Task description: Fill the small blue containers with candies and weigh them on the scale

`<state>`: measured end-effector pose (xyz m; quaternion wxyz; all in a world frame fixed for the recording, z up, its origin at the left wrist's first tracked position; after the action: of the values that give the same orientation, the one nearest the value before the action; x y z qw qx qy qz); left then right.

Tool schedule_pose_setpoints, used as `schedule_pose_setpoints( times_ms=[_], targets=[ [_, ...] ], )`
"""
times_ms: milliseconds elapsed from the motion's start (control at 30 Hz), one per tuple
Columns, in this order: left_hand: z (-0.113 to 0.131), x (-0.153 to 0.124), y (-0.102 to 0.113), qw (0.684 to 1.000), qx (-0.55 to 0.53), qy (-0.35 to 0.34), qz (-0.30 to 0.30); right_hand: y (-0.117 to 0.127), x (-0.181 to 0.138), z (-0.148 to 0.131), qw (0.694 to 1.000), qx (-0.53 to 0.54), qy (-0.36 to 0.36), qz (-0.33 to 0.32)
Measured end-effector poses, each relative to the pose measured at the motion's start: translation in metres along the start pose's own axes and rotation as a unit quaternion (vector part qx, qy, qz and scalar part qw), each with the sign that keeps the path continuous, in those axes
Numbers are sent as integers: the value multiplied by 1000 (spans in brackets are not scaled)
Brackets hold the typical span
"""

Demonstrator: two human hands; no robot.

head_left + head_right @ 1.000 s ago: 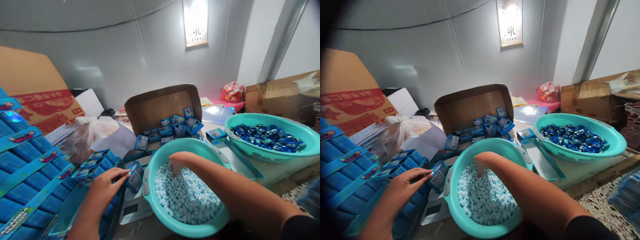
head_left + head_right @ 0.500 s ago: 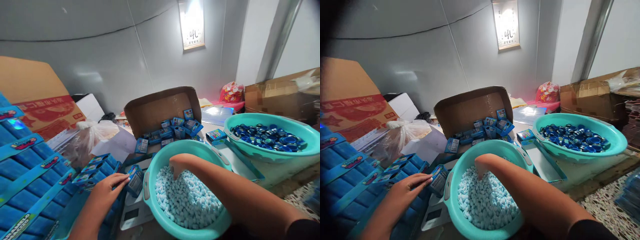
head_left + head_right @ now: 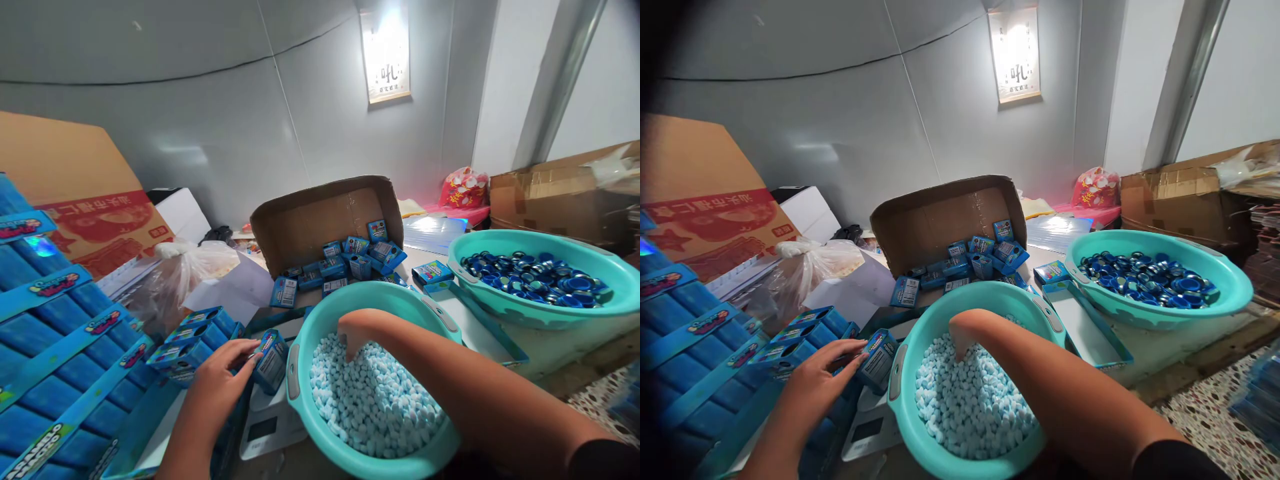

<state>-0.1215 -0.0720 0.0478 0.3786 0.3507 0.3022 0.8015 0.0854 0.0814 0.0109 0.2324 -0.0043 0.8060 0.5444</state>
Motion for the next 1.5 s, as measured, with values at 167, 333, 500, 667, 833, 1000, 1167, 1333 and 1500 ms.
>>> schedule_pose_setpoints(
  times_ms=[167,333,500,667,833,1000,1167,1333,1500],
  targets=[
    [3,-4,3,1000,-2,-10,18,0,1,3,1000,15,-4,13],
    [39,-24,6,995,1,-53,88,-3,8,6,999,31,-2,16],
    [123,-70,-73,972,40,-116,-201,-7,12,7,999,12,31,-20],
    [153,-98,-117,900,151,3,-410,-8,9,12,999,3,34,-23],
    [155,-92,-105,909,121,34,-397,-9,9,12,999,-1,27,-43],
    [154,-91,-106,907,120,39,-403,-10,10,8,999,-6,30,-41],
    [148,-88,-113,910,73,48,-406,-10,9,7,999,-6,30,-32],
    [146,-91,-119,890,-6,40,-454,-10,10,7,999,-7,30,-35],
    [151,-92,-118,894,-51,-9,-444,-9,9,5,999,-7,32,-29]
  ],
)
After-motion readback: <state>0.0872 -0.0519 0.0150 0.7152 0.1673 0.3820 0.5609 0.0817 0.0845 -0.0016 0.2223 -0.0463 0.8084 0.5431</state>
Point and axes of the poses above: each hand's wrist, its own x-axis towards the middle knuckle, its own y-axis out of the back of the hand, z = x × y, the point moved 6 cm from there along x, towards the middle knuckle, and after that the axes turned 10 degrees about y, right-handed, at the moved point
